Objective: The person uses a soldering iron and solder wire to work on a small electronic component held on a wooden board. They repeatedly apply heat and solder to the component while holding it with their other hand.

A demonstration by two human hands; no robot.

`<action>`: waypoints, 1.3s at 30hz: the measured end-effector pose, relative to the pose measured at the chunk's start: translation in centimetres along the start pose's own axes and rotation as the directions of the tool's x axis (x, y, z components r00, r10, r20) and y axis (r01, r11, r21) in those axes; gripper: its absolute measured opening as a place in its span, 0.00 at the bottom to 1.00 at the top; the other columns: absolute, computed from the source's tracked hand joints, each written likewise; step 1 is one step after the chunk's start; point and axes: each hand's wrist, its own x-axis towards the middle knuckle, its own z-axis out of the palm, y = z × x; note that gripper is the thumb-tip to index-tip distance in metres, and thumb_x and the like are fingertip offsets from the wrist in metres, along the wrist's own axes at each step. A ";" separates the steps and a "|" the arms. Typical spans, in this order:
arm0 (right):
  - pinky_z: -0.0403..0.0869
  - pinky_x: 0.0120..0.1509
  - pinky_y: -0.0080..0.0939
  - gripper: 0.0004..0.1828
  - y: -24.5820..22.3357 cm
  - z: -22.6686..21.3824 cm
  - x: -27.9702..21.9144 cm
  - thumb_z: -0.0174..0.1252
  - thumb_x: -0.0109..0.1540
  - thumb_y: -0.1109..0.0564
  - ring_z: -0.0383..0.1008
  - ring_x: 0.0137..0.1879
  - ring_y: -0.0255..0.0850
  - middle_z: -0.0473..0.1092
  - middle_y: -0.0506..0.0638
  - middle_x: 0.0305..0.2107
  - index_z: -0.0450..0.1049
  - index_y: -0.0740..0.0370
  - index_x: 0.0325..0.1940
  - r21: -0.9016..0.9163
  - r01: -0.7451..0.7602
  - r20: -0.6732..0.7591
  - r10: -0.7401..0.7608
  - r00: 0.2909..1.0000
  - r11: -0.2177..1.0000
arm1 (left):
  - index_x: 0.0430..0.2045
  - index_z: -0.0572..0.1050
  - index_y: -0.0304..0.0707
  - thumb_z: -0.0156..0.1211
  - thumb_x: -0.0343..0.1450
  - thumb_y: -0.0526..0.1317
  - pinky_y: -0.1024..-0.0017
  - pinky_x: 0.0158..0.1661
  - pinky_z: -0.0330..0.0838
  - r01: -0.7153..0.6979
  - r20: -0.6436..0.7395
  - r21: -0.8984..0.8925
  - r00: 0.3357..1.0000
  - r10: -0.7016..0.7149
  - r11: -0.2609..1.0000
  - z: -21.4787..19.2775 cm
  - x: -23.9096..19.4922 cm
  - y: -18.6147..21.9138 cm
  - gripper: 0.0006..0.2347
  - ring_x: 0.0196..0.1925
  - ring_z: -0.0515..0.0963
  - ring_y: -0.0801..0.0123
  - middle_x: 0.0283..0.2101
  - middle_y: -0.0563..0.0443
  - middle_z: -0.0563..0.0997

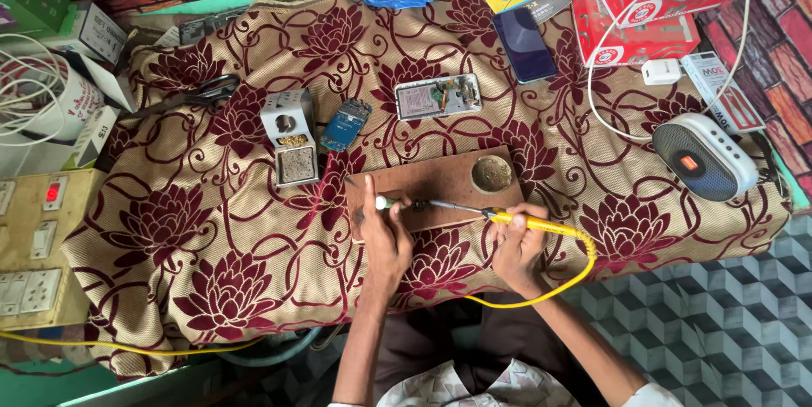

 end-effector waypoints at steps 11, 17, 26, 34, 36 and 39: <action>0.67 0.30 0.34 0.08 0.5 0.2 -0.4 0.40 0.75 0.58 0.58 0.24 0.31 0.58 0.46 0.21 0.60 0.66 0.47 0.079 -0.113 -0.034 0.116 0.993 0.990 | 0.73 0.47 0.28 0.46 0.81 0.33 0.66 0.38 0.74 -0.086 -0.075 -0.004 0.994 0.085 0.996 -1.2 1.0 2.3 0.25 0.33 0.81 0.63 0.37 0.45 0.83; 0.67 0.30 0.33 0.08 0.5 0.0 -0.3 0.41 0.74 0.58 0.59 0.24 0.31 0.58 0.46 0.20 0.60 0.66 0.45 0.053 -0.102 -0.053 0.105 0.993 0.993 | 0.71 0.52 0.25 0.49 0.80 0.34 0.66 0.44 0.73 -0.071 -0.071 0.022 0.995 0.072 0.997 -1.3 1.0 2.8 0.23 0.36 0.83 0.65 0.38 0.48 0.84; 0.67 0.31 0.34 0.11 0.1 -0.2 -0.3 0.41 0.75 0.55 0.61 0.25 0.31 0.60 0.46 0.20 0.60 0.65 0.44 0.017 -0.062 -0.038 0.063 0.997 0.998 | 0.70 0.54 0.26 0.47 0.81 0.33 0.64 0.49 0.70 -0.130 -0.109 0.042 0.985 0.134 0.991 -1.1 1.2 2.4 0.22 0.37 0.83 0.67 0.38 0.50 0.85; 0.67 0.32 0.33 0.11 0.0 -0.2 -0.5 0.39 0.77 0.53 0.59 0.26 0.32 0.58 0.47 0.23 0.58 0.64 0.48 0.129 -0.048 -0.008 0.049 0.999 0.991 | 0.70 0.56 0.29 0.49 0.80 0.33 0.64 0.47 0.69 -0.157 -0.091 0.081 0.982 0.164 0.984 -1.7 0.6 2.6 0.21 0.35 0.83 0.66 0.38 0.49 0.86; 0.65 0.31 0.32 0.11 0.0 -0.2 -0.3 0.38 0.76 0.53 0.62 0.26 0.33 0.59 0.47 0.23 0.57 0.63 0.49 0.179 -0.094 -0.033 0.102 0.994 0.979 | 0.69 0.57 0.29 0.49 0.80 0.32 0.64 0.45 0.68 -0.211 -0.102 0.133 0.969 0.225 0.968 -1.6 0.8 2.6 0.21 0.33 0.82 0.67 0.38 0.50 0.86; 0.64 0.32 0.32 0.11 -0.1 -0.4 -0.2 0.38 0.76 0.53 0.62 0.26 0.34 0.60 0.48 0.24 0.57 0.64 0.49 0.173 -0.102 -0.001 0.104 0.995 0.980 | 0.69 0.56 0.26 0.48 0.80 0.31 0.72 0.36 0.75 -0.132 -0.068 -0.030 0.989 0.130 0.991 -1.3 0.9 2.5 0.21 0.32 0.84 0.67 0.40 0.46 0.86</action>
